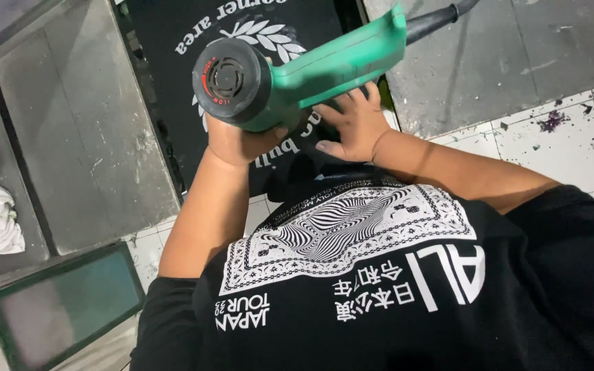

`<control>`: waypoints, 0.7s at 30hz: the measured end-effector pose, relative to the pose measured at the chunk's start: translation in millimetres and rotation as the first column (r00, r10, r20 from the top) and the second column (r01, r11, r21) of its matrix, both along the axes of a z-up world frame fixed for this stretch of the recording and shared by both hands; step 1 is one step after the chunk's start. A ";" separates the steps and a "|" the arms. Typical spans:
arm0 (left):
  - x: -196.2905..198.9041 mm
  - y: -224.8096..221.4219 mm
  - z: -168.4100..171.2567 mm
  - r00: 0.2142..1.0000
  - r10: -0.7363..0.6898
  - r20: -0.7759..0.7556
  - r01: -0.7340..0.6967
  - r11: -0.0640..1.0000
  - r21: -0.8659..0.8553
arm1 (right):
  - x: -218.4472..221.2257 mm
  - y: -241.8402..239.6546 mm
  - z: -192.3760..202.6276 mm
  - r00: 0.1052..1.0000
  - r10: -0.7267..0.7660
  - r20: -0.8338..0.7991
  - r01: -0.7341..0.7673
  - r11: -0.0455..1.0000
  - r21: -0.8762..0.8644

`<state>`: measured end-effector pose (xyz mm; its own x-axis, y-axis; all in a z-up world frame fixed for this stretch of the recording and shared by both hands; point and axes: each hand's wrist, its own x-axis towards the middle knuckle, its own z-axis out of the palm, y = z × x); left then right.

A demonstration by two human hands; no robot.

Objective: Using a handheld heat gun to flash dry ink on a screen-printed t-shirt on a printing platen.

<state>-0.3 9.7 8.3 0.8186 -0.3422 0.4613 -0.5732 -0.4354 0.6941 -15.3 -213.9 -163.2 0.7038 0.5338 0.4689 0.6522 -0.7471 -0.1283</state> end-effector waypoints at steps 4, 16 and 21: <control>0.2 3.8 0.9 1.000 -0.016 0.019 0.016 1.000 0.010 | -3.9 -0.2 20.1 0.995 -0.011 -0.095 0.014 0.999 0.035; -9.9 16.5 -8.0 0.996 -0.022 0.081 0.017 0.998 0.054 | -9.1 1.5 52.7 0.942 -0.033 -0.333 -0.044 0.974 -0.221; -2.6 21.4 -17.4 0.994 -0.037 0.105 0.041 0.999 -0.034 | -31.5 -66.9 142.5 0.572 0.209 -0.793 0.128 0.932 0.338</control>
<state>-2.8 31.1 -9.1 0.7517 -0.3545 0.5562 -0.6594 -0.3868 0.6446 -46.8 -280.8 -20.7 0.8507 0.5065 -0.1404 0.1730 -0.5221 -0.8351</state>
